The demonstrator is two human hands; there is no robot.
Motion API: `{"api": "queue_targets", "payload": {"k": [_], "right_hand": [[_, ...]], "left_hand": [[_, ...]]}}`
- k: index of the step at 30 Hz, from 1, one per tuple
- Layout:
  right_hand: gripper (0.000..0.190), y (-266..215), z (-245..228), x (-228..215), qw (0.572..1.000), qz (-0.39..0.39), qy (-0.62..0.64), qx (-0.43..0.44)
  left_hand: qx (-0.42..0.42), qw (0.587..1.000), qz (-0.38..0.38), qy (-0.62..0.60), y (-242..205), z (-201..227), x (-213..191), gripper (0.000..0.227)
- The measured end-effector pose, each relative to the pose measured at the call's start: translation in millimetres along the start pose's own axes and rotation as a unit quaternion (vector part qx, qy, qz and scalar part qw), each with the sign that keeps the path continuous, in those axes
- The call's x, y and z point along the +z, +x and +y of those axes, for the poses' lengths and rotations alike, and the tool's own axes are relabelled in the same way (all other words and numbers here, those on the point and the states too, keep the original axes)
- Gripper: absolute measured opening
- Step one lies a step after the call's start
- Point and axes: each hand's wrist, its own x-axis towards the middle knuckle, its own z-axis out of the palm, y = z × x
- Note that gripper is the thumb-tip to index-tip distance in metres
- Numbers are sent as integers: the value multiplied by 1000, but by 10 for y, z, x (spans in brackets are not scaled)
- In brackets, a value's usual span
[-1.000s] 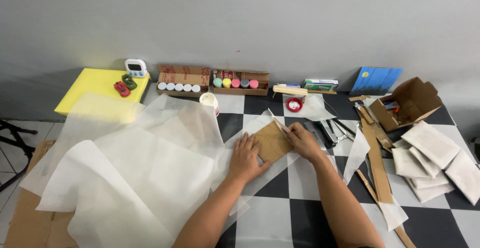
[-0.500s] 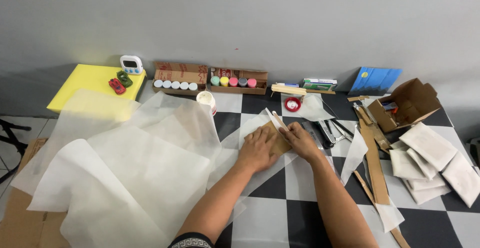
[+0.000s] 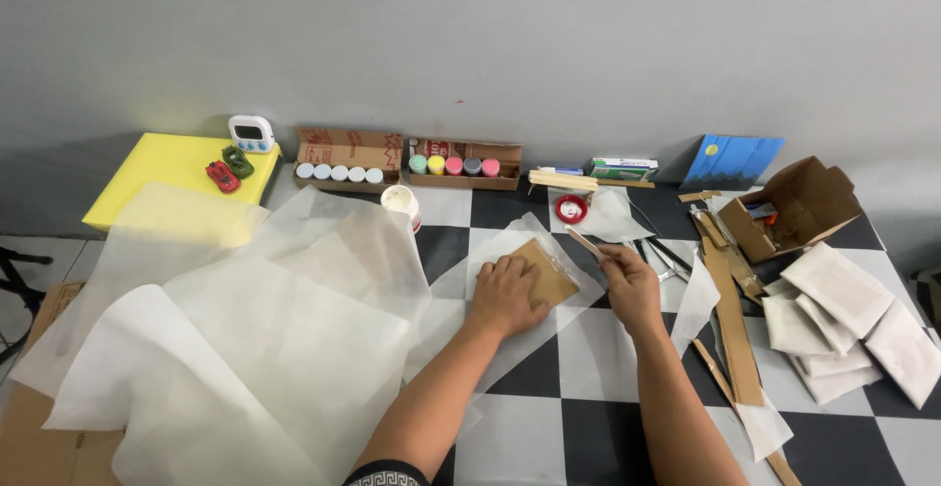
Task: Folding white paper around a cardboard base and securing it using a stapler on a workspace.
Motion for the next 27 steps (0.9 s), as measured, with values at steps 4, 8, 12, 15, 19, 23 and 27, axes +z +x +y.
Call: {"api": "queue_targets", "payload": {"k": [4,8,12,15,19,23,27], "right_hand": [[26,-20,-13,25,993,23,-92,-63],[24,48,162,139,966,39,-188,-176],[25,90,272,253,952,53,-201,-225],[24,109,228,325,926,62,-249,-278],[25,251,338,443,912,57,-266,-309],[23,213,267,470,884,49,-300,-356],[22,139,472,357,879,25,-302,-369]], "left_hand": [[3,1000,10,-7,-13,-25,44,66],[2,999,24,-21,-47,-24,51,67],[-4,999,26,-27,-37,-41,93,66],[1,999,34,-28,-32,-58,115,67],[1,998,58,-28,-3,-95,240,65],[4,997,66,-25,2,-119,264,65],[0,999,41,-32,-5,-98,181,66]]}}
